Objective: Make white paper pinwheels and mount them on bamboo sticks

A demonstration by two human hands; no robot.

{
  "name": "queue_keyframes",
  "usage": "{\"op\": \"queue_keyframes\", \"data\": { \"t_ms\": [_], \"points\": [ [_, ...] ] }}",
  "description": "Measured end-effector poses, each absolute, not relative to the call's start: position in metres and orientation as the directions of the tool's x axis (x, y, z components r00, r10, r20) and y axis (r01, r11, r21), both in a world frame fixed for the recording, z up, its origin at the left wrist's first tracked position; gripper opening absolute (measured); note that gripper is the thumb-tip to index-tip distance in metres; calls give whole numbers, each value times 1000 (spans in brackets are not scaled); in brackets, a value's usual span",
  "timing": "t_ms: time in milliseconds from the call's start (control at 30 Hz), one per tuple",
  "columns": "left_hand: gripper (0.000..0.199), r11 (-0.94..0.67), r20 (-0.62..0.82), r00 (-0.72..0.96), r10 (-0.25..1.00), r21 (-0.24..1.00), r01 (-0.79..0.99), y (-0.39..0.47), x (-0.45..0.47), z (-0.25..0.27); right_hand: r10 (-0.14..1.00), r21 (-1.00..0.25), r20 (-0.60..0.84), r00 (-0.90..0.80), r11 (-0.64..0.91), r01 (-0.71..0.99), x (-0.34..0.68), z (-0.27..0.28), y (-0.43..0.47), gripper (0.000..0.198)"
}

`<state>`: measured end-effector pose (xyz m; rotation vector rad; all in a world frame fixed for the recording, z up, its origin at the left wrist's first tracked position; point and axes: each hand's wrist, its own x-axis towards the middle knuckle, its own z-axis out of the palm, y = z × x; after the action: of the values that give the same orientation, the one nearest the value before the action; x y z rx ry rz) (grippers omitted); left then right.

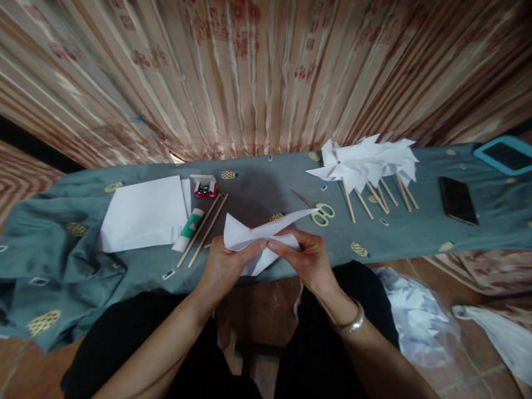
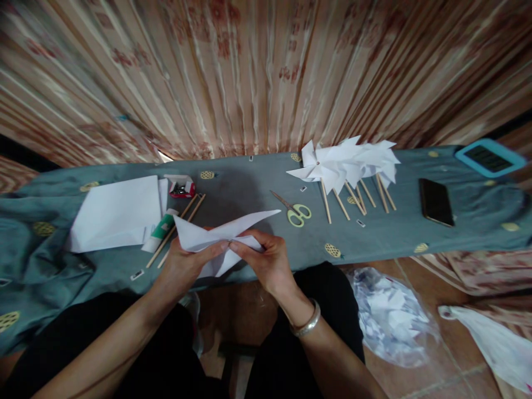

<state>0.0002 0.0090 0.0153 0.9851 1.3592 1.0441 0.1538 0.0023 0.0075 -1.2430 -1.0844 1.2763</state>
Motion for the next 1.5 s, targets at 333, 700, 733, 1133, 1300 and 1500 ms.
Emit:
{"op": "queue_keyframes", "data": {
  "t_ms": [333, 700, 733, 1133, 1300, 1500],
  "points": [
    [24, 283, -284, -71, 956, 959, -18, 10, 1, 20, 995, -996, -91, 46, -90, -26, 153, 10, 3, 17],
    [28, 279, -280, -28, 960, 960, -24, 10, -2, 18, 996, -995, -87, 30, -86, -49, 152, 12, 2, 15],
    [27, 276, -276, -26, 961, 961, -22, 10, -2, 18, 996, -995, -88, 29, -87, -55, 152, 12, 2, 15],
    [27, 260, -260, -58, 964, 966, -6, 11, -2, 18, 997, -994, -74, 30, -72, -88, 151, 11, 2, 13],
    [24, 252, -251, -44, 967, 968, 3, 11, -3, 14, 995, -991, -95, 20, -93, -99, 151, 12, 3, 13],
    [22, 255, -254, -54, 966, 967, 10, 11, -3, 16, 992, -986, -121, 33, -116, -123, 150, 11, 2, 12]
  ]
}}
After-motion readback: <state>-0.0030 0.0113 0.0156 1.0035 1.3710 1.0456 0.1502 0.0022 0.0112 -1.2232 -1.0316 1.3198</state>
